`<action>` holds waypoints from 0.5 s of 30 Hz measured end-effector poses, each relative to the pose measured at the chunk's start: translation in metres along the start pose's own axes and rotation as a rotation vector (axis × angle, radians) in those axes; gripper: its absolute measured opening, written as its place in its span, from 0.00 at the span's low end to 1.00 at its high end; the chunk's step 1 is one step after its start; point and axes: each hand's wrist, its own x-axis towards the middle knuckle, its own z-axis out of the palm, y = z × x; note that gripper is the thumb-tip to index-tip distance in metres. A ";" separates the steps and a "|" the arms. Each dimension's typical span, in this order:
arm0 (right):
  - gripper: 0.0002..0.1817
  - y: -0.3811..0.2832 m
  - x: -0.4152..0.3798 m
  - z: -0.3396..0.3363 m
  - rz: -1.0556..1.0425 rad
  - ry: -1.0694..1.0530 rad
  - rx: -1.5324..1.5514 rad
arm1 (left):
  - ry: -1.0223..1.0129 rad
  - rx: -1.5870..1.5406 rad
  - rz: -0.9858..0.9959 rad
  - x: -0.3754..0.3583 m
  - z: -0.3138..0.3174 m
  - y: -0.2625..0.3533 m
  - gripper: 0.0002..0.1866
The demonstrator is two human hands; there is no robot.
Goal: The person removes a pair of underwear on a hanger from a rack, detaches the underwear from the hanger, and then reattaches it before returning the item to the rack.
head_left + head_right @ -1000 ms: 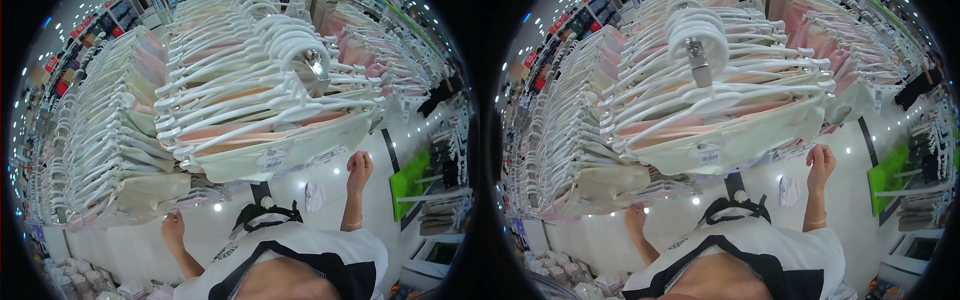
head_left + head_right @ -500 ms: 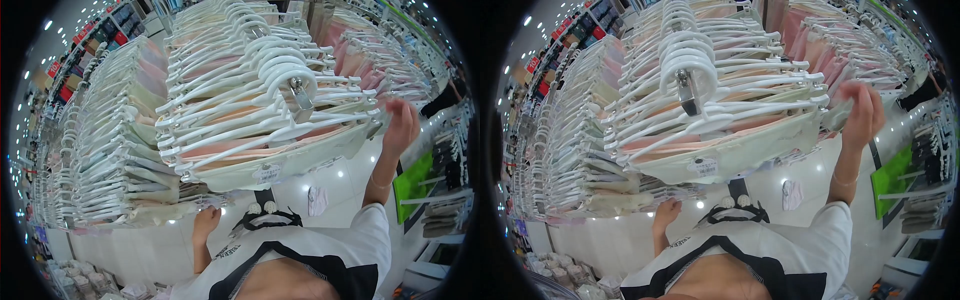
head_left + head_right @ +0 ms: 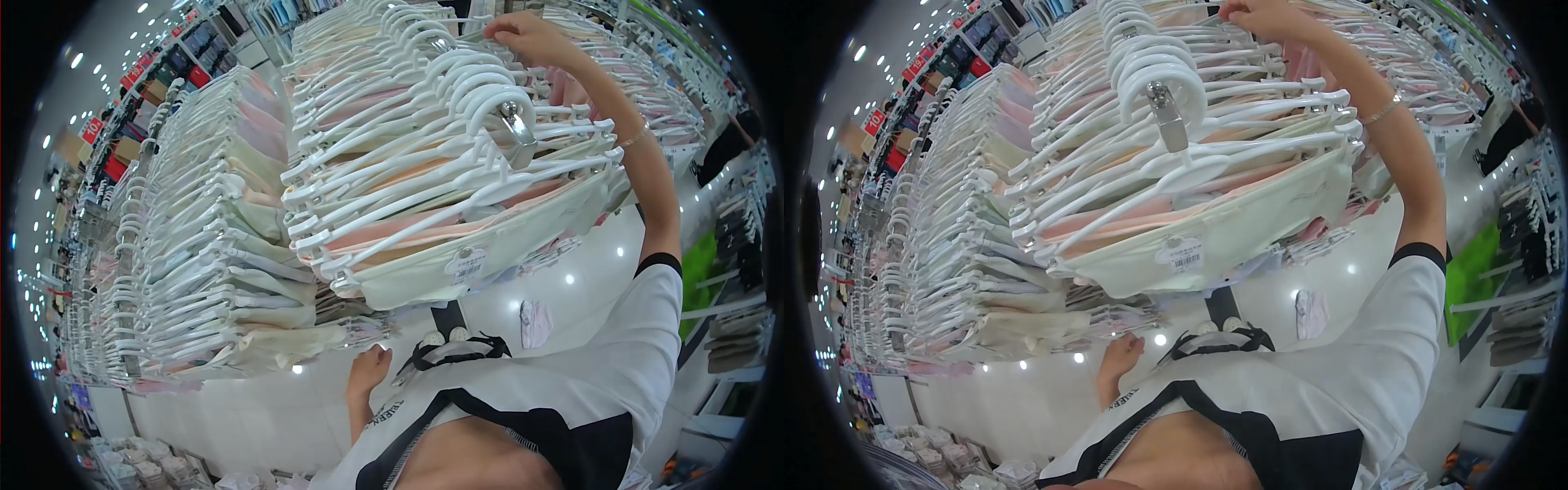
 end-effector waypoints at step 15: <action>0.11 0.009 0.010 0.023 0.040 -0.125 0.339 | 0.021 -0.051 -0.037 -0.008 0.008 -0.009 0.16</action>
